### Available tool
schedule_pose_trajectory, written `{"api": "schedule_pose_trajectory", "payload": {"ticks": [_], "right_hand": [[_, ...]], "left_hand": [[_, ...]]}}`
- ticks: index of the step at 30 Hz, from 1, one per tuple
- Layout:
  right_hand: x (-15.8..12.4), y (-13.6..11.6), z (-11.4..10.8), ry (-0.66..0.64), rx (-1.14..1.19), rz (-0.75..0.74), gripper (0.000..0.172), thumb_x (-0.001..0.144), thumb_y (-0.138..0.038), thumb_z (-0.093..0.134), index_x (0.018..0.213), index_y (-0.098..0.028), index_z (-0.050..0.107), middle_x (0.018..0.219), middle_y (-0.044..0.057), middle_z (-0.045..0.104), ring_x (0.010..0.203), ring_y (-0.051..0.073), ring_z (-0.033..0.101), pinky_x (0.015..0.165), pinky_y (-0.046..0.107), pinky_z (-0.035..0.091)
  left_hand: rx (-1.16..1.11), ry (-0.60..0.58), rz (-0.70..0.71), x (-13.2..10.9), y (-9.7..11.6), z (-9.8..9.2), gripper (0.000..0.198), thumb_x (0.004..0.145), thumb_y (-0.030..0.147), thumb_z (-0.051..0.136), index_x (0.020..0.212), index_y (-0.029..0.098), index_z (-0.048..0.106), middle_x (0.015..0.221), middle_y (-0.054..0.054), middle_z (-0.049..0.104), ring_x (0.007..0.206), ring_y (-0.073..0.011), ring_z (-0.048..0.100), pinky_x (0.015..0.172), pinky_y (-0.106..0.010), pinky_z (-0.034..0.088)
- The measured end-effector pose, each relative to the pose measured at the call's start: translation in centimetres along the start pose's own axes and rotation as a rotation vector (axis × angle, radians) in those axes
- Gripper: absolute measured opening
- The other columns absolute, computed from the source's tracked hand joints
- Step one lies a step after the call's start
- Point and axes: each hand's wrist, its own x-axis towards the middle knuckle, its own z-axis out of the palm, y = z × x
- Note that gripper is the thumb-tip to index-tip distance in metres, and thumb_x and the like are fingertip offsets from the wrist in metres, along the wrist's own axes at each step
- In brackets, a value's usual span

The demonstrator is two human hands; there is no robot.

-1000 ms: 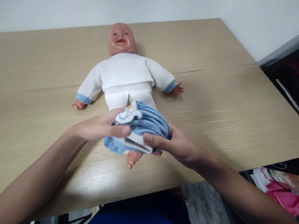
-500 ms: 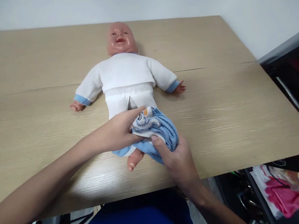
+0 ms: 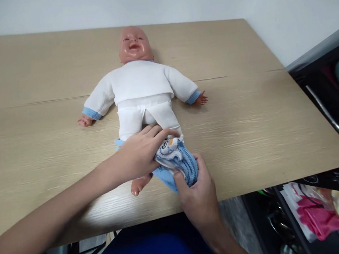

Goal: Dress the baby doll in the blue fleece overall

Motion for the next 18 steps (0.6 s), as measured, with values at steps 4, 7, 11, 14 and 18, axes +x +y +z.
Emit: {"api": "schedule_pose_trajectory", "payload": {"ticks": [4,7,11,14,18], "right_hand": [[-0.7,1.2,-0.1,0.153,-0.265,-0.169,0.017,0.097,-0.033,0.066,0.109,-0.025,0.076,0.080,0.001,0.071,0.067,0.023,0.065,0.065,0.036,0.053],[-0.7,1.8,0.0,0.321,-0.350,-0.356,0.013,0.094,-0.025,0.068,0.104,-0.023,0.075,0.110,0.010,0.072,0.095,0.028,0.073,0.082,0.041,0.060],[-0.7,2.5,0.4,0.338,-0.270,-0.301,0.013,0.094,-0.023,0.068,0.106,-0.023,0.071,0.119,0.011,0.076,0.109,0.030,0.075,0.088,0.041,0.059],[-0.7,3.4,0.8,0.313,-0.129,-0.142,0.018,0.093,-0.024,0.071,0.111,-0.025,0.070,0.094,0.001,0.075,0.080,0.022,0.070,0.074,0.035,0.055],[-0.2,4.1,1.3,0.207,0.194,-0.106,0.022,0.094,-0.023,0.075,0.115,-0.025,0.069,0.102,0.001,0.077,0.092,0.021,0.073,0.083,0.031,0.059]], "left_hand": [[0.059,0.026,-0.010,0.0,0.2,0.7,0.076,0.087,0.005,0.066,0.160,0.019,0.051,0.136,-0.014,0.064,0.130,-0.0357,0.061,0.111,-0.050,0.057],[0.078,0.027,-0.014,0.1,0.4,0.9,0.080,0.082,0.005,0.068,0.159,0.017,0.049,0.137,-0.016,0.063,0.130,-0.0371,0.060,0.112,-0.052,0.057],[0.025,0.012,-0.032,0.2,0.6,0.9,0.079,0.081,0.005,0.069,0.156,0.015,0.047,0.136,-0.016,0.063,0.128,-0.0354,0.063,0.110,-0.051,0.059],[-0.082,0.002,-0.033,0.0,0.4,0.8,0.076,0.086,0.005,0.067,0.157,0.018,0.044,0.137,-0.015,0.064,0.122,-0.0332,0.068,0.106,-0.051,0.061],[-0.373,-0.024,0.021,0.0,-0.6,0.4,0.084,0.088,0.001,0.059,0.165,0.024,0.038,0.151,-0.016,0.061,0.134,-0.0342,0.070,0.110,-0.052,0.061]]}}
